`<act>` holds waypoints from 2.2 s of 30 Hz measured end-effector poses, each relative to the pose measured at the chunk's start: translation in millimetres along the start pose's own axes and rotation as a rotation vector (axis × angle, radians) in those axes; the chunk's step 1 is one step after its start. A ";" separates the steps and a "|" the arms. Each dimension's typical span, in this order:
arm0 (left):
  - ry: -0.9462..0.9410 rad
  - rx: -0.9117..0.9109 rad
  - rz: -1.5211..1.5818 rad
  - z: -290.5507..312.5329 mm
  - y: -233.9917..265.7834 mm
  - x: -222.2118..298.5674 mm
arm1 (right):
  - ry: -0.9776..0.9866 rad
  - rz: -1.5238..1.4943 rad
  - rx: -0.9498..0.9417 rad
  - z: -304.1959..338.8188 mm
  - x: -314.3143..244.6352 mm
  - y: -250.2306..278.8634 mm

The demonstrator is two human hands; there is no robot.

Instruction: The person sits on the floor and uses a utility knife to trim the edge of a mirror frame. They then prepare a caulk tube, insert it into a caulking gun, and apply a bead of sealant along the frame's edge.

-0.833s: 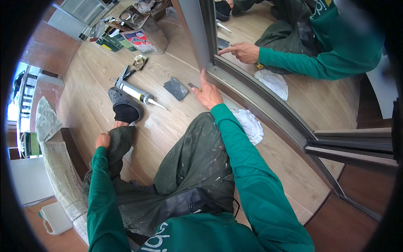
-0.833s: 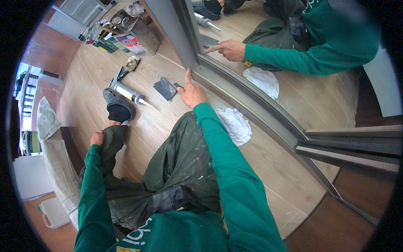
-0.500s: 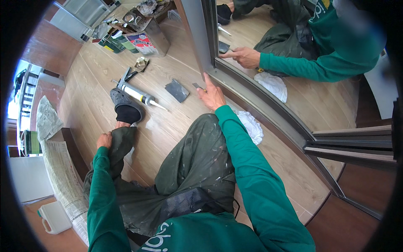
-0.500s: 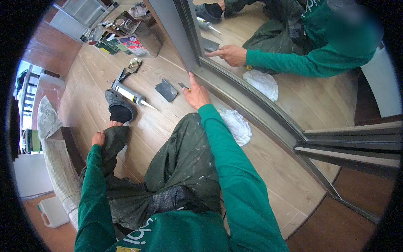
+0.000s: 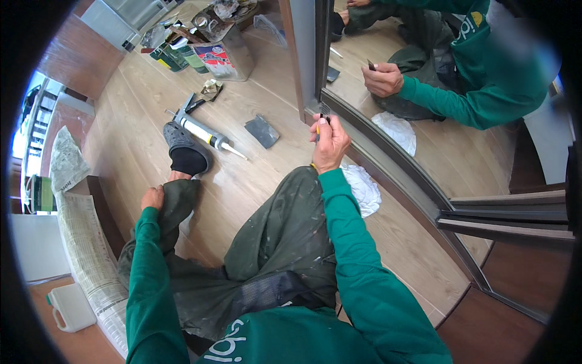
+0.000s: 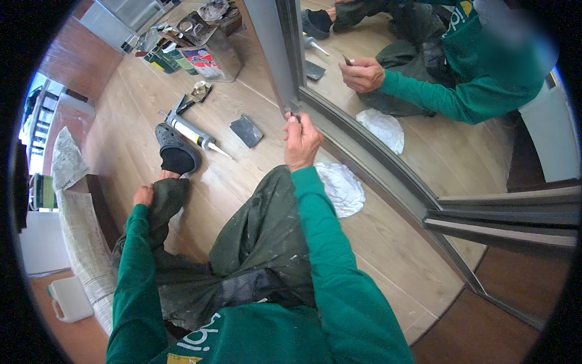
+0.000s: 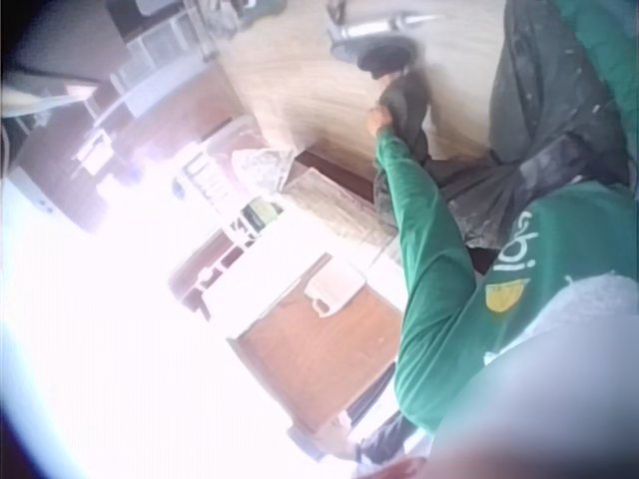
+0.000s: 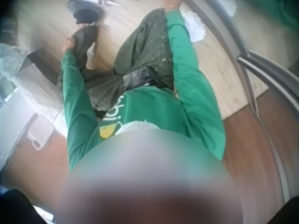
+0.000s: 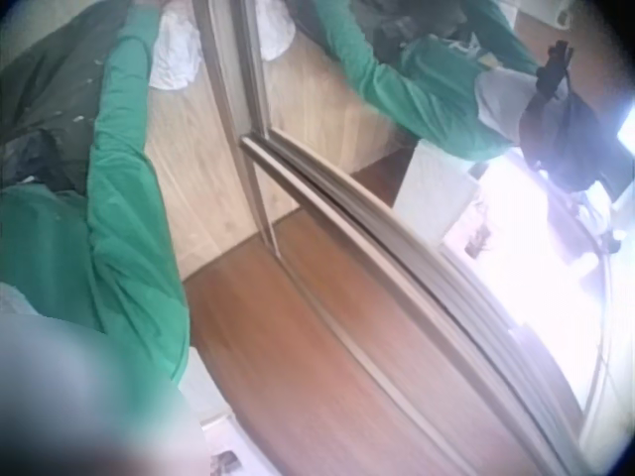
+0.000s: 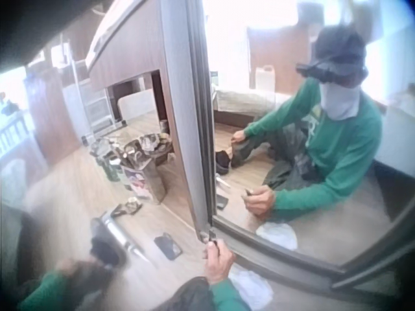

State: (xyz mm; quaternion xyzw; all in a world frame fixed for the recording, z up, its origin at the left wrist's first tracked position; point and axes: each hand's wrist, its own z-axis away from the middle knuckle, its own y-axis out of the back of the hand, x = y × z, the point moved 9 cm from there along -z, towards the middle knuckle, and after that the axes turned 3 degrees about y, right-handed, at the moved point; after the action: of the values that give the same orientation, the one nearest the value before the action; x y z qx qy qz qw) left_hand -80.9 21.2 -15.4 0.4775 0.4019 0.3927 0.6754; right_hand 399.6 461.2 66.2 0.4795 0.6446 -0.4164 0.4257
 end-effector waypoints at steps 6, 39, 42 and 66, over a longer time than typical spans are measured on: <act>-0.140 -0.016 -0.017 9.6 4.5 12.7 | -0.225 0.035 -0.008 -0.2 22.5 -27.4; 0.036 -0.038 0.143 34.8 16.0 12.9 | -0.123 1.190 -0.706 20.8 88.7 -68.2; 0.000 -0.012 0.177 33.8 16.6 16.0 | -0.163 1.217 -0.779 21.1 106.0 -61.3; 0.073 -0.040 0.125 38.9 21.2 18.1 | -0.522 1.030 -0.760 36.4 114.9 71.1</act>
State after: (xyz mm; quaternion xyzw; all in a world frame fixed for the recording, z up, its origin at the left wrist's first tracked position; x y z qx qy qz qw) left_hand -41.6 29.9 10.6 0.4736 0.3876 0.4592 0.6439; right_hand 453.7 470.8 -62.5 0.4263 0.3126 -0.0084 0.8488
